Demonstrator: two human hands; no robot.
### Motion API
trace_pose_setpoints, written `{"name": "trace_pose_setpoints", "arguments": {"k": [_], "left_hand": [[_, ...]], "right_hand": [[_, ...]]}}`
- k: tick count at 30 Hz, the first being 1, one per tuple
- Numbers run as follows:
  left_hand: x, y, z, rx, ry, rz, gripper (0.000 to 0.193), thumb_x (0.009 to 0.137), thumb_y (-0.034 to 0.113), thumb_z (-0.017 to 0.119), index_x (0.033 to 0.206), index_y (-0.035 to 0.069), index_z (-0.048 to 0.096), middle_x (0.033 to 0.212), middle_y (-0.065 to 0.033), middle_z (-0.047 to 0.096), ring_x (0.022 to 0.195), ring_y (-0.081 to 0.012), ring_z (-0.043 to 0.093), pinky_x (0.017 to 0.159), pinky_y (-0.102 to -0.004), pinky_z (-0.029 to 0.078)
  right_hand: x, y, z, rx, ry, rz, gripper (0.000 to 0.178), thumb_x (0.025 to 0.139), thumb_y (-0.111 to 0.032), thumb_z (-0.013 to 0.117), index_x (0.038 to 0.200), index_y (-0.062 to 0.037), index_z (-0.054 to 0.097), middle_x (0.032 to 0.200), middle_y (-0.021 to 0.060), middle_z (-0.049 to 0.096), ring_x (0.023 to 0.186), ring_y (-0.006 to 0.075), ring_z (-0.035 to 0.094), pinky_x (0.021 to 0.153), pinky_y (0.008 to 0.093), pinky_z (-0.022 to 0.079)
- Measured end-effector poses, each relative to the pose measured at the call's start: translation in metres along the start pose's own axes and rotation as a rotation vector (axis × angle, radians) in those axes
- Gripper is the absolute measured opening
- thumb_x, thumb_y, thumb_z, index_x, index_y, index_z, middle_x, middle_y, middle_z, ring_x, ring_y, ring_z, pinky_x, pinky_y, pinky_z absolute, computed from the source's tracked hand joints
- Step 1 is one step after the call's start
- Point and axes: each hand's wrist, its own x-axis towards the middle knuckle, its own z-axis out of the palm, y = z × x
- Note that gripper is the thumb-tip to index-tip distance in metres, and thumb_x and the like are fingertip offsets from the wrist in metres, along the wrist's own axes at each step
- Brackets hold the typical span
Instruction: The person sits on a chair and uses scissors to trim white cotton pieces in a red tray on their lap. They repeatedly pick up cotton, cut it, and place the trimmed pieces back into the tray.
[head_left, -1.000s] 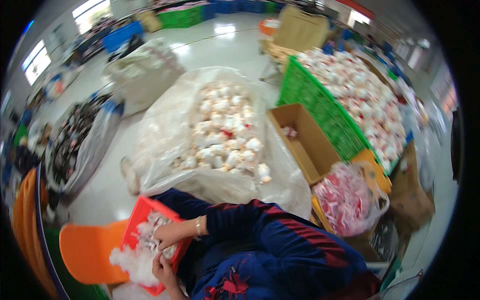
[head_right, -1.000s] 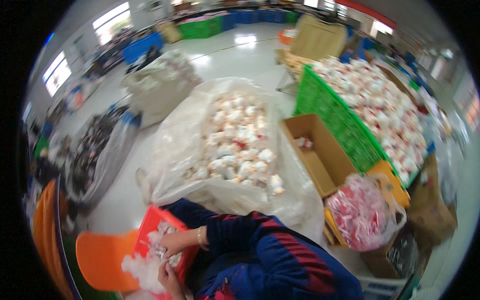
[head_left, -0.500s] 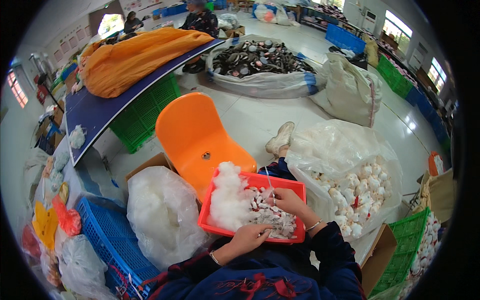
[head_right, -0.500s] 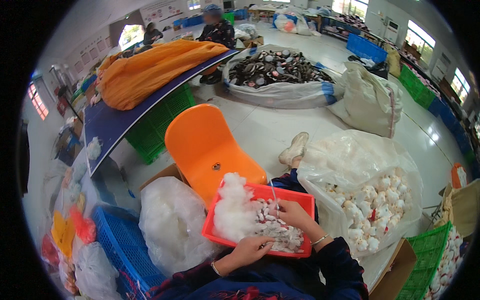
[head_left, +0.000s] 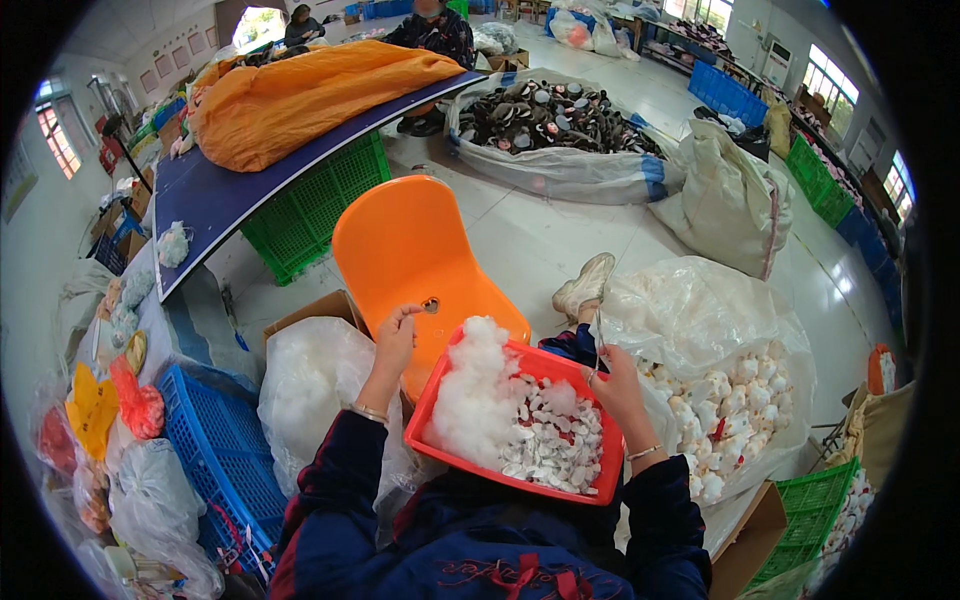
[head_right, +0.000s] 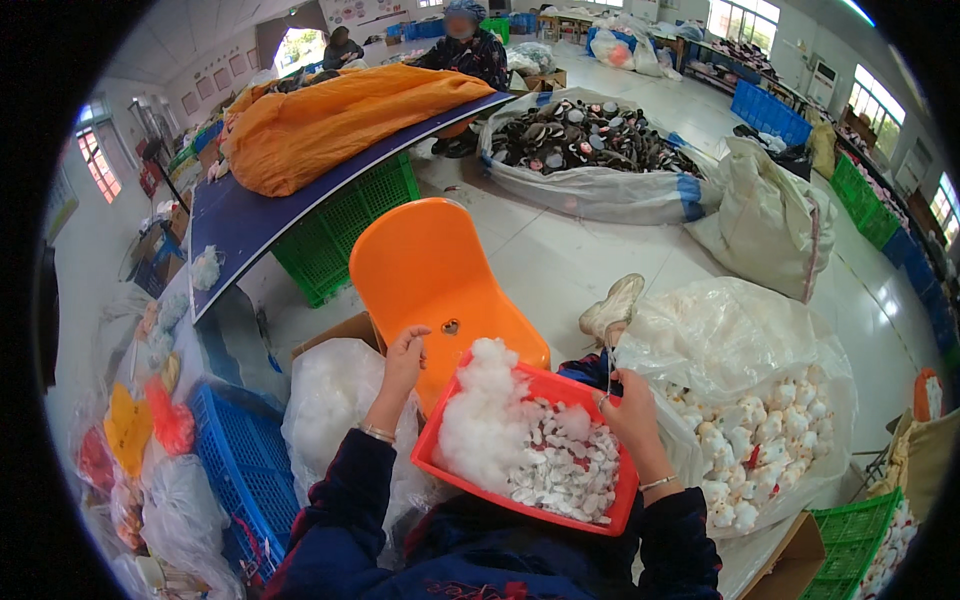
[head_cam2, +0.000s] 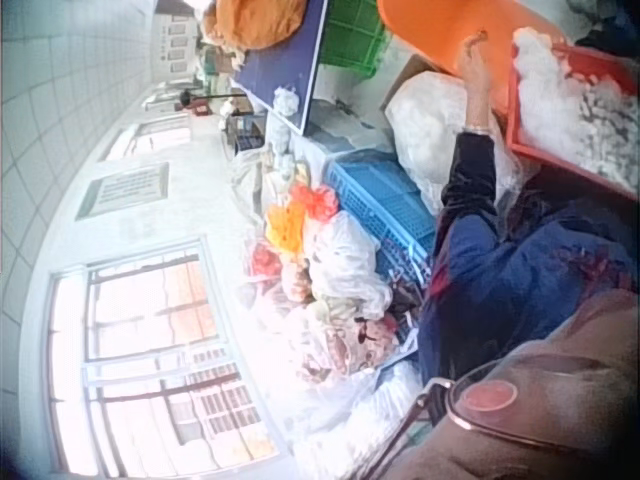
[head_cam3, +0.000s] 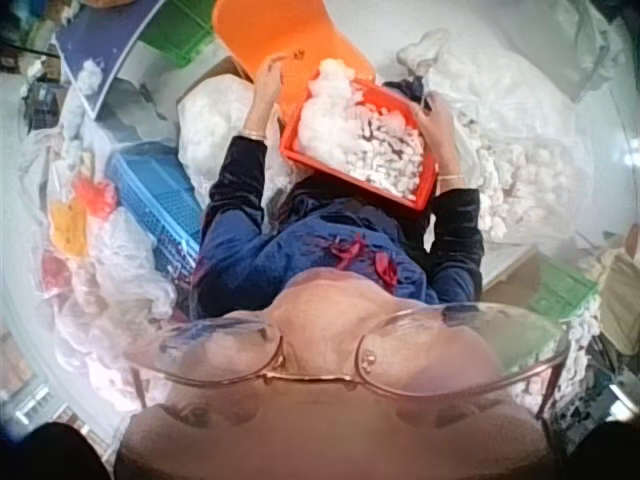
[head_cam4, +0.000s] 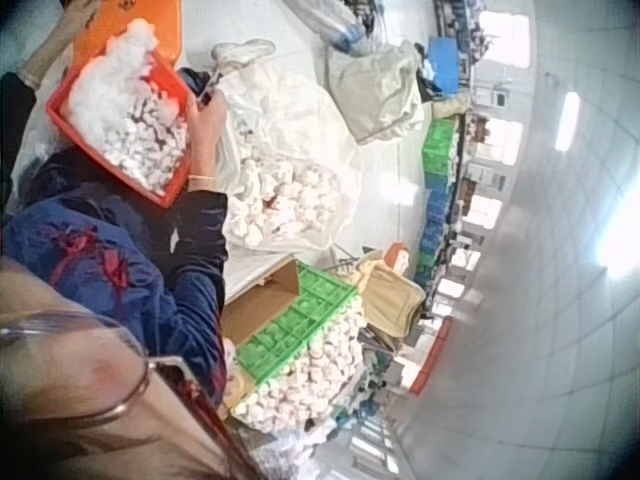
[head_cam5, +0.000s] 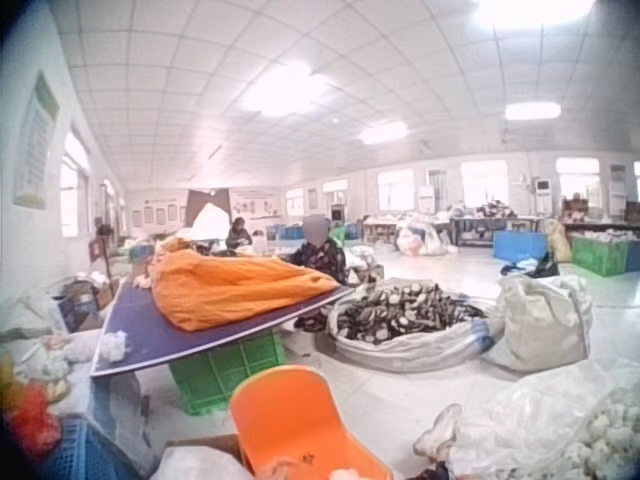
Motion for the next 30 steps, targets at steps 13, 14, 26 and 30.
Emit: {"name": "trace_pose_setpoints", "arguments": {"k": [13, 14, 26, 30], "left_hand": [[0.001, -0.173, 0.061, 0.906, -0.136, 0.303, 0.030, 0.103, 0.016, 0.053, 0.126, 0.002, 0.065, 0.095, -0.0035, 0.063, 0.079, -0.0087, 0.053, 0.071, -0.0242, 0.046], [0.000, -0.172, 0.063, 0.909, -0.140, 0.303, 0.030, 0.103, 0.016, 0.053, 0.126, 0.002, 0.065, 0.096, -0.0036, 0.063, 0.078, -0.0087, 0.053, 0.071, -0.0242, 0.046], [-0.028, -0.167, 0.058, 0.886, -0.140, 0.291, 0.031, 0.102, 0.016, 0.053, 0.128, 0.002, 0.064, 0.098, -0.0042, 0.064, 0.078, -0.0091, 0.052, 0.070, -0.0247, 0.045], [-0.037, -0.167, 0.056, 0.877, -0.144, 0.303, 0.032, 0.102, 0.016, 0.053, 0.129, 0.002, 0.063, 0.099, -0.0044, 0.064, 0.078, -0.0093, 0.051, 0.070, -0.0248, 0.045]], "right_hand": [[-0.019, 0.018, 0.009, -0.155, -0.140, 0.032, 0.034, 0.080, -0.033, 0.080, 0.098, -0.0083, 0.066, 0.093, 0.0076, 0.067, 0.094, 0.0297, 0.061, 0.089, 0.0420, 0.041], [-0.018, 0.020, 0.009, -0.151, -0.129, 0.039, 0.034, 0.079, -0.032, 0.080, 0.098, -0.0086, 0.066, 0.093, 0.0071, 0.067, 0.094, 0.0293, 0.061, 0.089, 0.0419, 0.040], [-0.017, 0.006, -0.001, -0.140, -0.113, 0.009, 0.032, 0.078, -0.031, 0.081, 0.097, -0.0094, 0.066, 0.091, 0.0043, 0.066, 0.094, 0.0267, 0.061, 0.092, 0.0421, 0.039], [-0.020, 0.006, -0.012, -0.154, -0.114, 0.005, 0.032, 0.079, -0.031, 0.080, 0.097, -0.0093, 0.065, 0.091, 0.0043, 0.066, 0.093, 0.0267, 0.062, 0.093, 0.0424, 0.039]]}}
